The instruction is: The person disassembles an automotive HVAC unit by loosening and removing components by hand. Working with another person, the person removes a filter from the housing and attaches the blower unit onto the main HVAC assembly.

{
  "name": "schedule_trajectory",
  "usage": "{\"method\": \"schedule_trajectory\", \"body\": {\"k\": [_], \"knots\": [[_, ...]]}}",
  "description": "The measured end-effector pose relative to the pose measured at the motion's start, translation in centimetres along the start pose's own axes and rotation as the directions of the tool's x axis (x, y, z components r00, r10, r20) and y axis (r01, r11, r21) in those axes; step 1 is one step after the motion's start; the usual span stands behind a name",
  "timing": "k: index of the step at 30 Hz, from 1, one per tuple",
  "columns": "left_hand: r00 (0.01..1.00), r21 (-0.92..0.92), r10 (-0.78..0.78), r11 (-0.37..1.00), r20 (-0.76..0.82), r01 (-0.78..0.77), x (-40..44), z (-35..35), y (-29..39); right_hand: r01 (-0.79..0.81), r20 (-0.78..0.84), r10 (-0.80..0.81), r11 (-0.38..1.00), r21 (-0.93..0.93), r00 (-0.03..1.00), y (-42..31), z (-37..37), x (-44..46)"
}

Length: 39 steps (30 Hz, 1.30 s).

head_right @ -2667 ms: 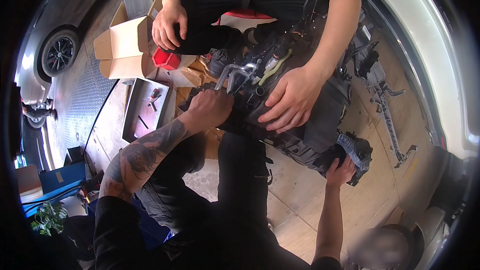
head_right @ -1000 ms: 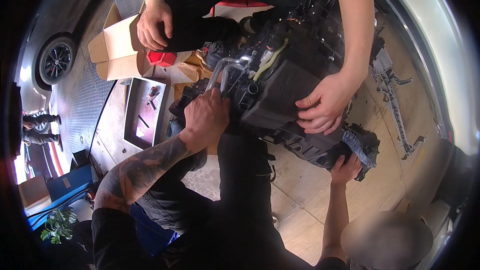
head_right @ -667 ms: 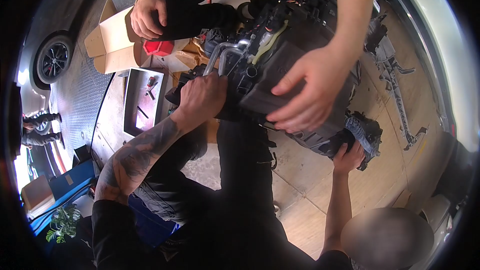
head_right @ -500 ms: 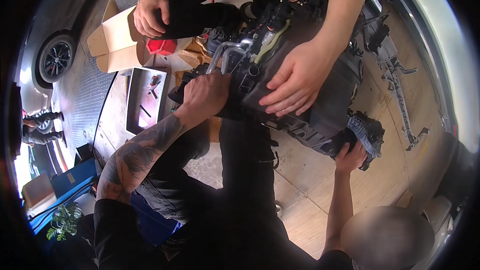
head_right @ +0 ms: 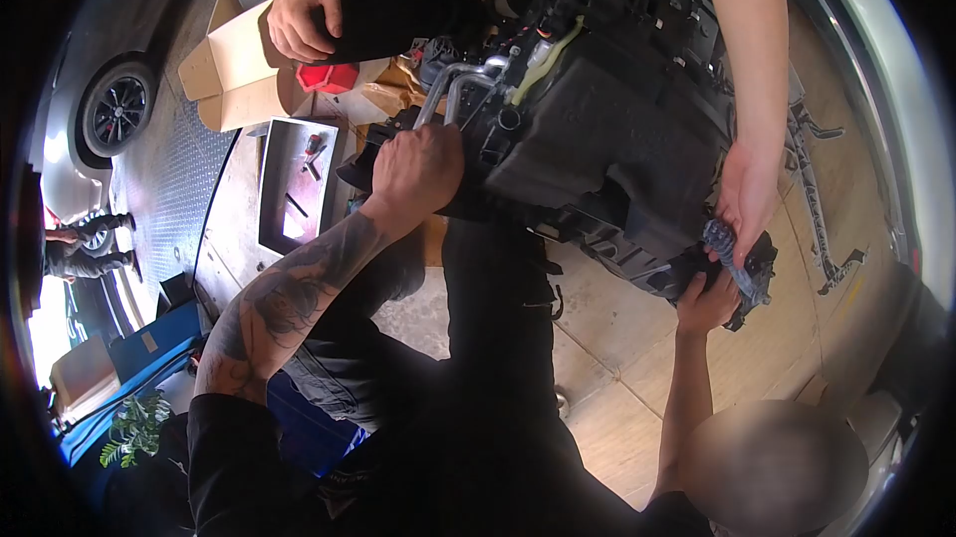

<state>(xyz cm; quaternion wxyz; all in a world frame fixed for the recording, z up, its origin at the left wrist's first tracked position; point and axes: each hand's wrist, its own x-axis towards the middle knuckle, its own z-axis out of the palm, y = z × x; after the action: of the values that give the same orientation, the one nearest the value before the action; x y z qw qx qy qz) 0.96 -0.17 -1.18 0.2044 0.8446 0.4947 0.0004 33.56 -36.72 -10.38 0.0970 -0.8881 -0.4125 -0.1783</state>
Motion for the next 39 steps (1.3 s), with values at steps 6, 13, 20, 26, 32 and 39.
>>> {"method": "schedule_trajectory", "body": {"k": [6, 13, 20, 26, 32, 39], "knots": [[0.998, 0.013, -0.030, 0.999, -0.064, 0.031, -0.3, 0.6, 0.0, 0.005, -0.003, -0.005, 1.000, -0.017, 1.000, 0.3, 0.4, -0.5], [0.995, 0.049, -0.088, 0.995, -0.039, 0.089, -0.9, -0.5, 1.0, -0.005, 0.004, 0.005, 0.999, 0.044, 1.000, -0.5, -0.3, -0.2], [0.994, 0.112, 0.091, 0.989, 0.060, -0.097, 0.8, -0.9, -0.4, -0.005, -0.009, 0.006, 0.997, 0.072, 1.000, -1.8, -1.2, 0.9], [0.962, 0.226, 0.220, 0.957, -0.163, -0.180, -1.6, -10.8, -1.1, -0.044, 0.057, 0.044, 0.999, -0.009, 0.997, -0.2, 0.5, -0.4], [0.995, -0.270, -0.040, 0.961, 0.096, 0.065, -6.4, -20.7, -7.5, 0.001, 0.004, -0.001, 0.999, -0.040, 1.000, -0.1, -0.4, -0.5], [0.885, -0.363, -0.429, 0.866, -0.182, 0.345, -13.1, -2.1, -32.1, 0.053, -0.005, -0.053, 0.994, 0.092, 0.999, -1.5, -1.4, 0.4]]}}
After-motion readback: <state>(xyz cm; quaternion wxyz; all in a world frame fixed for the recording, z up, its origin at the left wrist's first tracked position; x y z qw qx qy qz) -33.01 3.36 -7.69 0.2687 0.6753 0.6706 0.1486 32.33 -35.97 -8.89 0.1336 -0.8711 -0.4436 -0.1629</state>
